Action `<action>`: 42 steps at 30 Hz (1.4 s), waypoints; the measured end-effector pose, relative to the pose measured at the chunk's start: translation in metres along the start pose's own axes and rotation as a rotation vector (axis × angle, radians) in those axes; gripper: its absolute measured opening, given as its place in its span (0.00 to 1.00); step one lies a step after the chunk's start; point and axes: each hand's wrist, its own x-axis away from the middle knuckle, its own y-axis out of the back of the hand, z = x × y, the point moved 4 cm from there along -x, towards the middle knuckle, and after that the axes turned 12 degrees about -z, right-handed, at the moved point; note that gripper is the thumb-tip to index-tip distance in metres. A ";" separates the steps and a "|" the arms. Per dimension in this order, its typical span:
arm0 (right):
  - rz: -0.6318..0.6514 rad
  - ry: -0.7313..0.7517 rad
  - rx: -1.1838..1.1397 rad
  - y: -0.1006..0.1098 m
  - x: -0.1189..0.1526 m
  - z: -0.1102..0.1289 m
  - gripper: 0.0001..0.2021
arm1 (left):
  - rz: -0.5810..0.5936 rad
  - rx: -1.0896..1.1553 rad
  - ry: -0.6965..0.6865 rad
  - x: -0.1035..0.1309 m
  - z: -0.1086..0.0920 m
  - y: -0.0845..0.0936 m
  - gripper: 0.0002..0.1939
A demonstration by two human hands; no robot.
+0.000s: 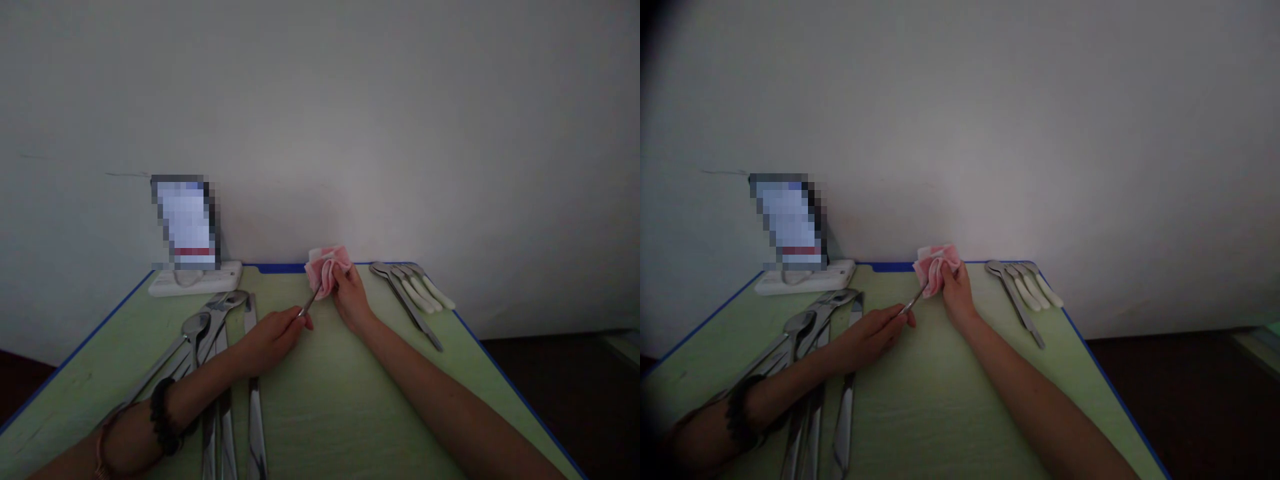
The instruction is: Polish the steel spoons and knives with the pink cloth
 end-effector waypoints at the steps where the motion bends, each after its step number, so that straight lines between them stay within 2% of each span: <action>1: -0.008 0.011 0.011 0.000 0.000 0.001 0.06 | 0.004 -0.002 0.000 0.000 0.000 0.000 0.14; 3: -0.013 0.030 0.040 -0.001 0.001 0.003 0.07 | 0.023 0.008 0.008 0.000 0.001 -0.001 0.14; 8: 0.117 -0.055 0.074 -0.009 0.007 0.007 0.09 | 0.048 0.041 0.032 0.002 0.004 -0.003 0.15; 11: 0.152 -0.096 0.073 -0.012 0.009 0.009 0.09 | 0.059 0.044 0.031 0.003 0.005 -0.003 0.16; 17: 0.162 -0.131 0.074 -0.013 0.010 0.011 0.07 | 0.061 0.030 0.047 0.002 0.006 -0.004 0.16; 30: 0.050 -0.166 0.079 -0.010 0.009 0.009 0.07 | 0.053 0.015 0.003 0.000 0.003 -0.003 0.16; 37: 0.105 -0.193 0.075 -0.010 0.010 0.008 0.10 | 0.058 0.030 0.007 0.002 0.005 -0.003 0.15; 42: 0.190 -0.156 0.131 -0.010 0.011 0.007 0.13 | 0.057 0.014 0.009 0.001 0.004 -0.003 0.15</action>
